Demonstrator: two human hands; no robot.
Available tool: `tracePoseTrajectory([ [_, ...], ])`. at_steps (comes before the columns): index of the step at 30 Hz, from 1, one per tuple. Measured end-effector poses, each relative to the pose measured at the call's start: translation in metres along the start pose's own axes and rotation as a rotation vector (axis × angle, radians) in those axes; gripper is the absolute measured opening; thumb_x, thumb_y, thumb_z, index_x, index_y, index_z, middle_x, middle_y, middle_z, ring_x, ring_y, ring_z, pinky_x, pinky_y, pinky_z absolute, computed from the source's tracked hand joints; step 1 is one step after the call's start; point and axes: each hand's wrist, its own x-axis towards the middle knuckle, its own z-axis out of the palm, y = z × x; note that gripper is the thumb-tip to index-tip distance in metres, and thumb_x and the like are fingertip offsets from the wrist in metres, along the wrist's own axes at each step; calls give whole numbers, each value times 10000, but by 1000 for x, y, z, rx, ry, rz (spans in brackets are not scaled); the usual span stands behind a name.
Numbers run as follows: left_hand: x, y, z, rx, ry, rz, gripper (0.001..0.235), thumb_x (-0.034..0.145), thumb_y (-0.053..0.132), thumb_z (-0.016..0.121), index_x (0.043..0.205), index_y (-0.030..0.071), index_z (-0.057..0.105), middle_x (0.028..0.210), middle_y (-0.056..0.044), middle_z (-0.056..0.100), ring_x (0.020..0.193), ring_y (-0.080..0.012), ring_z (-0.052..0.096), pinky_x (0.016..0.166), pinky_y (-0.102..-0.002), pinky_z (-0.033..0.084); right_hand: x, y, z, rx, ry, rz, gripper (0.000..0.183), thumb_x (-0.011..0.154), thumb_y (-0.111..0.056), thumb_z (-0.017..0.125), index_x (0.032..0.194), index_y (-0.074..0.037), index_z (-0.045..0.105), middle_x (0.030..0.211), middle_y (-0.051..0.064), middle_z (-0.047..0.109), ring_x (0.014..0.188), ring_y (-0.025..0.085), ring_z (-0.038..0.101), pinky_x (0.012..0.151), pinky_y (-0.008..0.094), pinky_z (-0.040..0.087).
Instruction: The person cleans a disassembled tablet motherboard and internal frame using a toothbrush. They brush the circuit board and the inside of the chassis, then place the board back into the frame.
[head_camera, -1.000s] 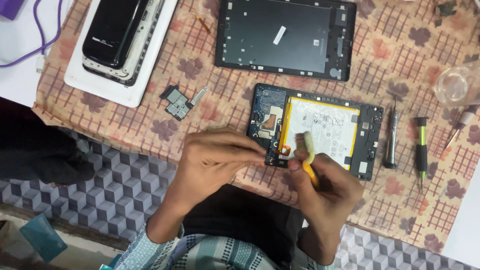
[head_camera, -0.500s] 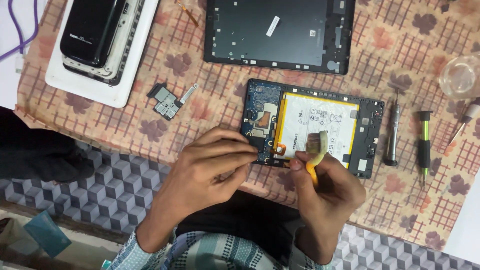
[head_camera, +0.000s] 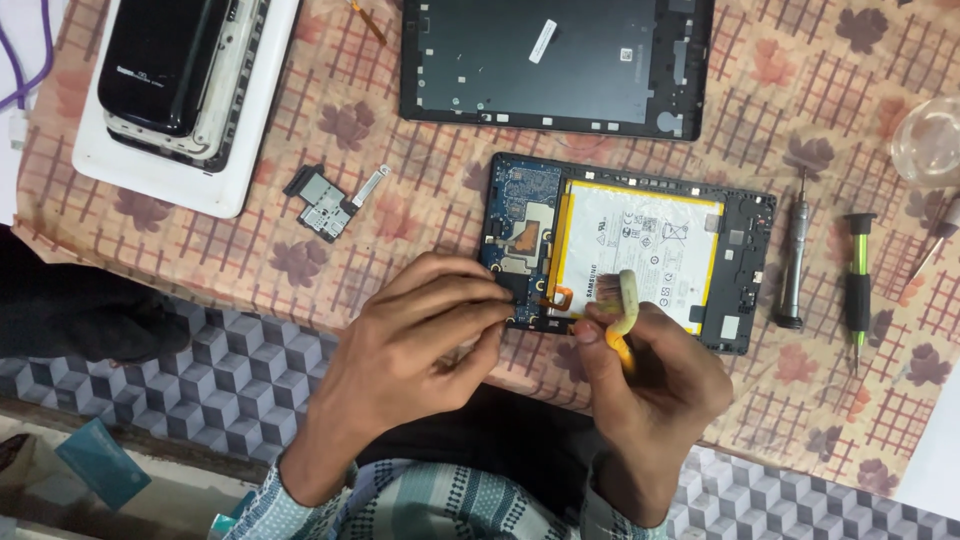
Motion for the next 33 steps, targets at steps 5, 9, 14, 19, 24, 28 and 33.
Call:
tracePoseTrajectory([
  [5,-2,-4,0,33,40,23,233,778,88,794,1004,41,767,1128,-85,753,1189,-286,642,1028,-395,557,0,-3,2,-2,15,55,143,934,70,722,1065,112,684,961,152,740,782,141,729,692,258,628],
  [9,-5,-5,2,103,28,52,261,779,122,813,1027,50,778,1111,-74,757,1164,-283,628,1003,-384,538,-1,-2,1,-4,13,33,161,936,74,724,1086,117,682,969,155,741,799,143,722,703,257,622],
  [14,-3,-6,6,149,36,58,235,846,82,812,1079,64,784,1037,-35,778,1107,-227,661,960,-344,558,1,-2,1,-17,-8,21,143,937,70,727,1065,114,681,956,158,740,794,143,728,703,258,626],
  [19,-3,-4,2,71,42,-15,290,834,65,802,1119,40,759,970,-58,774,1046,-223,689,870,-328,577,7,-9,-3,-173,-171,-50,219,918,62,698,1131,111,678,995,174,759,847,152,735,762,255,617],
  [24,0,-4,1,29,50,-27,332,835,66,799,1160,37,736,939,-49,771,1031,-218,697,849,-328,585,9,-13,3,-196,-275,-84,444,1006,47,591,1426,53,451,1078,190,782,997,202,760,856,266,608],
  [28,-1,-2,-3,2,23,-47,401,818,79,778,1210,35,702,1032,-81,768,1088,-240,679,857,-338,591,9,-12,6,-195,-374,-134,560,1036,38,552,1534,20,296,1130,206,780,1120,246,770,980,317,609],
  [33,0,-5,-8,-44,-28,-84,502,817,90,748,1301,19,633,1079,-97,762,1139,-264,659,860,-353,594,7,-9,8,-126,-349,-40,598,1024,39,546,1551,26,264,1114,222,775,1056,210,760,860,282,588],
])
